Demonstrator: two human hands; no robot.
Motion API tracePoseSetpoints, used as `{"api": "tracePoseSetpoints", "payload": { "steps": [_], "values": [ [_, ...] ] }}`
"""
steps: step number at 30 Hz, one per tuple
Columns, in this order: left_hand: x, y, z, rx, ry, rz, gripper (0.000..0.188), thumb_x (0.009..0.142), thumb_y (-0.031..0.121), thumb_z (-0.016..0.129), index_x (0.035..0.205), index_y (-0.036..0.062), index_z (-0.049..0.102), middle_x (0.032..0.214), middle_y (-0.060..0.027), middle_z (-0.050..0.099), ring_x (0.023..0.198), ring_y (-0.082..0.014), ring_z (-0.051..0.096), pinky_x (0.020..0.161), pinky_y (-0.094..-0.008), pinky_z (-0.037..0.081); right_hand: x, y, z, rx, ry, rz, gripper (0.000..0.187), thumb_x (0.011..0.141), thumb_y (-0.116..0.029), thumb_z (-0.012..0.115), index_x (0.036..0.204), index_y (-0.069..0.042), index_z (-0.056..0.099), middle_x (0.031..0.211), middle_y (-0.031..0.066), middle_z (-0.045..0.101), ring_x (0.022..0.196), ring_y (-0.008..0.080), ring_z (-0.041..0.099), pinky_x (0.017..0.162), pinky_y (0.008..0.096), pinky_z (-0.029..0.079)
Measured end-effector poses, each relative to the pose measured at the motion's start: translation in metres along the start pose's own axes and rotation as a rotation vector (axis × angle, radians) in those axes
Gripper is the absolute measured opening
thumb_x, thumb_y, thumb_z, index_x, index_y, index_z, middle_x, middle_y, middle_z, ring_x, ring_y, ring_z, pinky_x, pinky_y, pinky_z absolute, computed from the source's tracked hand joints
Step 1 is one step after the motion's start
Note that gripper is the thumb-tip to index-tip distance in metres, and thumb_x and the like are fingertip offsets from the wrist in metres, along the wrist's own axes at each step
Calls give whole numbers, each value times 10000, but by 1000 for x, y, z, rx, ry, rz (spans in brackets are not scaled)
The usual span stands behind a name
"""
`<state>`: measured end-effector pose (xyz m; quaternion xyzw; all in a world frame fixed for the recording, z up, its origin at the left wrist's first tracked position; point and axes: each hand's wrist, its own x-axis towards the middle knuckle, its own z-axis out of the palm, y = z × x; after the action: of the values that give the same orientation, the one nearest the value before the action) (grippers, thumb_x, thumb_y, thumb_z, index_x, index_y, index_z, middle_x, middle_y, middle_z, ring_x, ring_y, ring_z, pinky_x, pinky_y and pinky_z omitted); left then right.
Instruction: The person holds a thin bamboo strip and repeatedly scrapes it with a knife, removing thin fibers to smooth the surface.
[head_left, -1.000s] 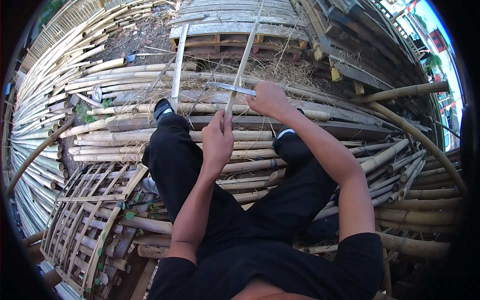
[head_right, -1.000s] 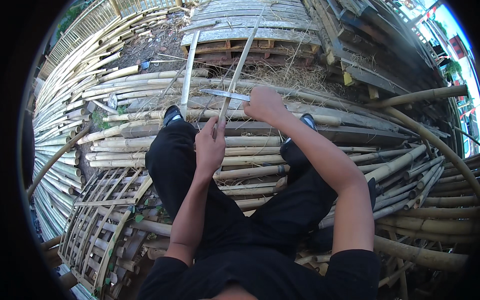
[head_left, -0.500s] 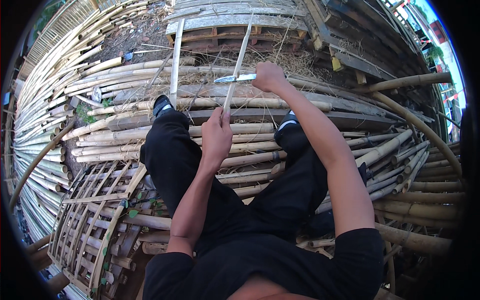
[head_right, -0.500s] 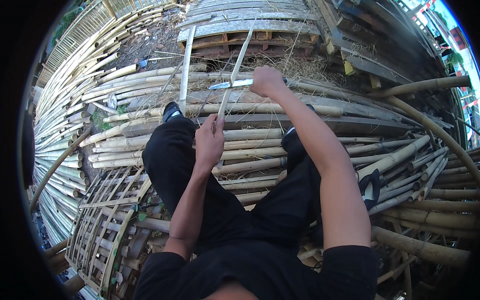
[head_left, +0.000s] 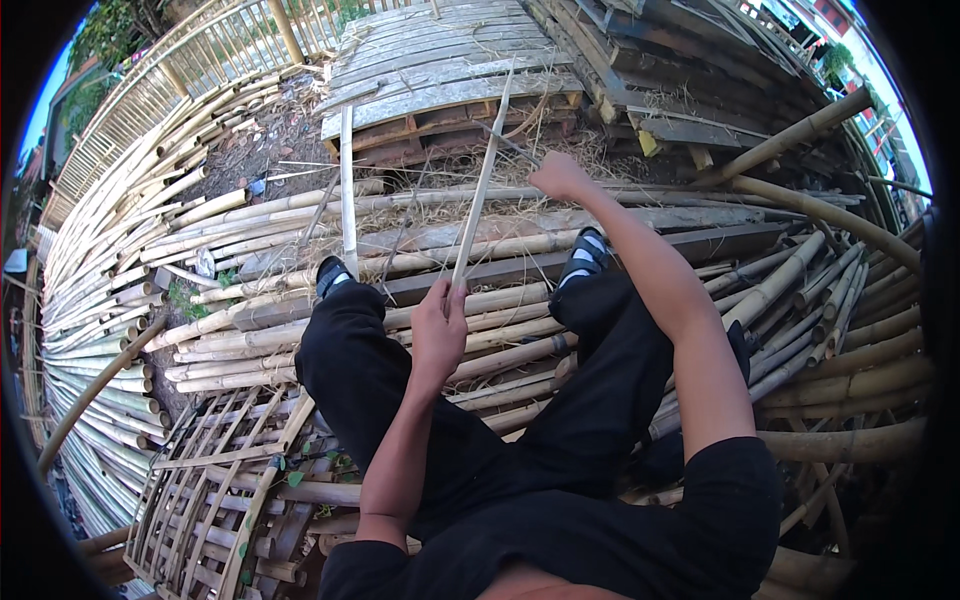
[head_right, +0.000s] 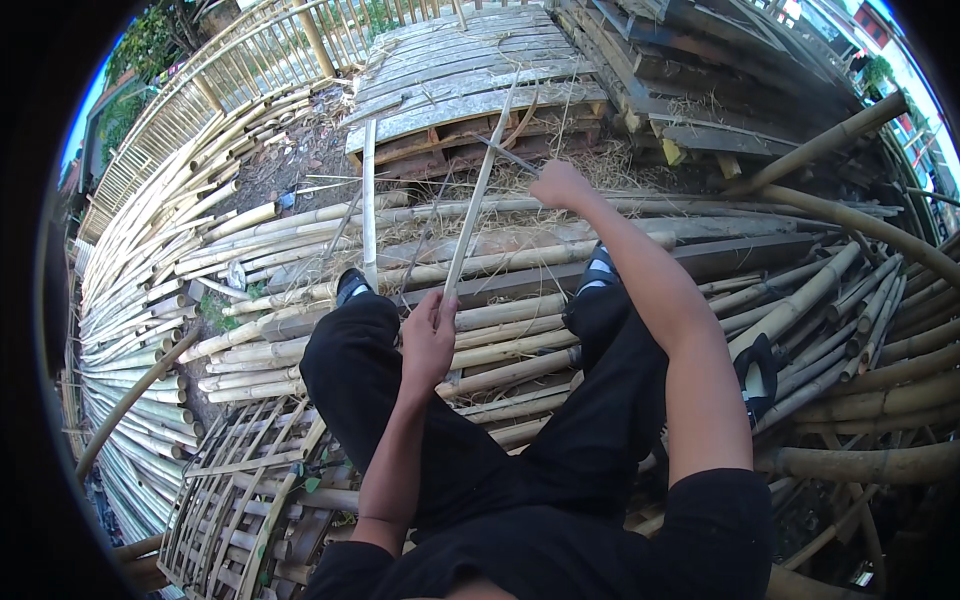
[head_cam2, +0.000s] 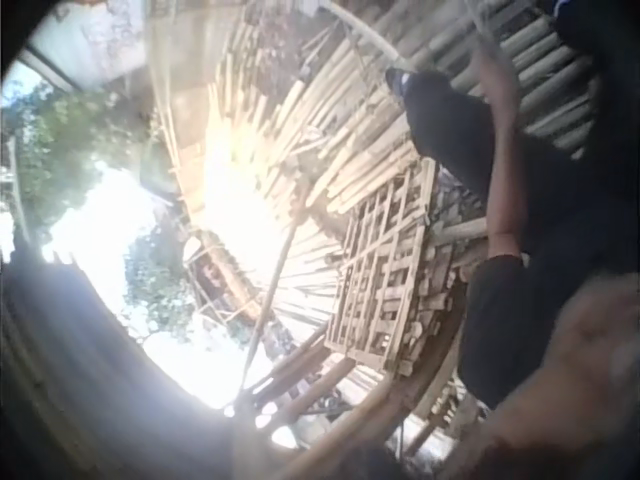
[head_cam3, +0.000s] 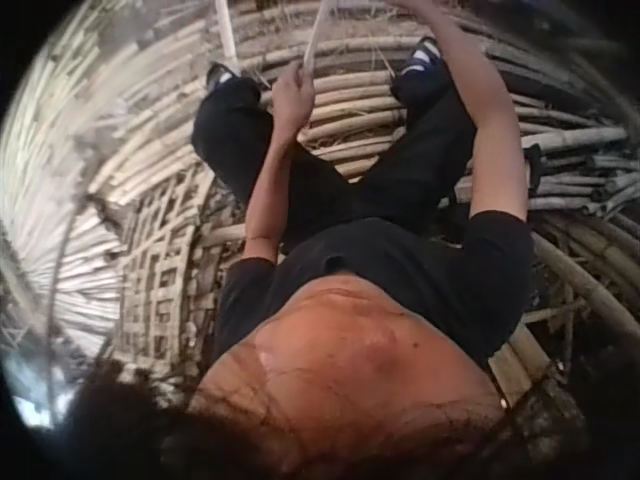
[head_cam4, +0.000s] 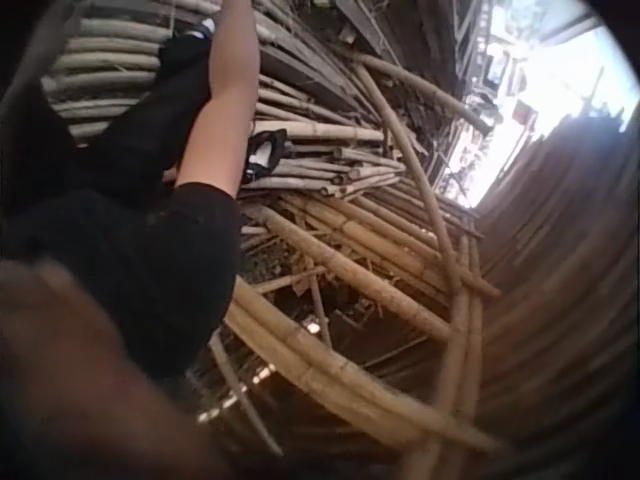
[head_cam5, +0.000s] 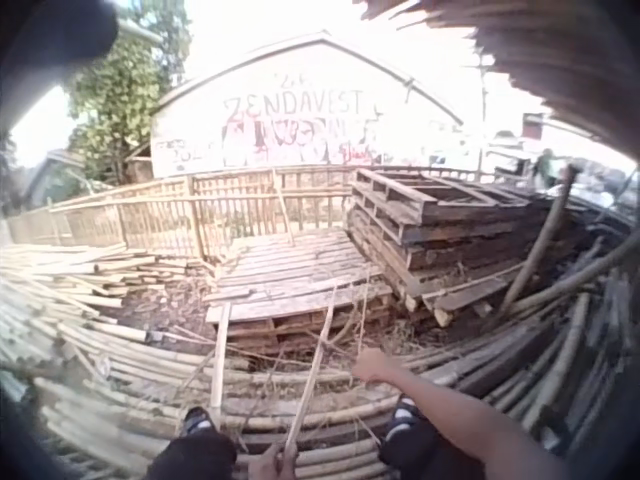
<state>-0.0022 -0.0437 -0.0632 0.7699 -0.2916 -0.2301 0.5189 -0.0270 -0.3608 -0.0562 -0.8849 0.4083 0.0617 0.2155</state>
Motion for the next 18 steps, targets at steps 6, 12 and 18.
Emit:
{"api": "tracePoseSetpoints", "payload": {
  "steps": [6, 12, 18],
  "values": [
    [4, -3, -4, 22, 21, -37, 237, 967, 182, 507, 1022, -37, 578, 709, -155, 590, 584, -184, 509, 578, -337, 422, -34, -26, 2, 21, -194, -132, 425, 789, -364, 629, 850, 56, 654, 791, 226, 657, 746, 345, 641, 693, 449, 497],
    [7, -15, -8, -138, 19, -22, 244, 983, 195, 503, 986, -39, 575, 659, -19, 526, 591, -77, 445, 543, -279, 391, -73, -47, -16, 30, -130, -499, 410, 878, -392, 570, 878, 10, 647, 739, 187, 633, 732, 357, 618, 700, 443, 484],
    [12, -4, -21, -524, -165, -216, 247, 1016, 264, 435, 958, 49, 542, 530, 95, 308, 391, 2, 227, 344, -192, 153, -95, -49, 6, 113, 47, -743, 428, 965, -430, 454, 958, -18, 572, 684, 187, 587, 678, 411, 571, 638, 472, 444]
  ]
}}
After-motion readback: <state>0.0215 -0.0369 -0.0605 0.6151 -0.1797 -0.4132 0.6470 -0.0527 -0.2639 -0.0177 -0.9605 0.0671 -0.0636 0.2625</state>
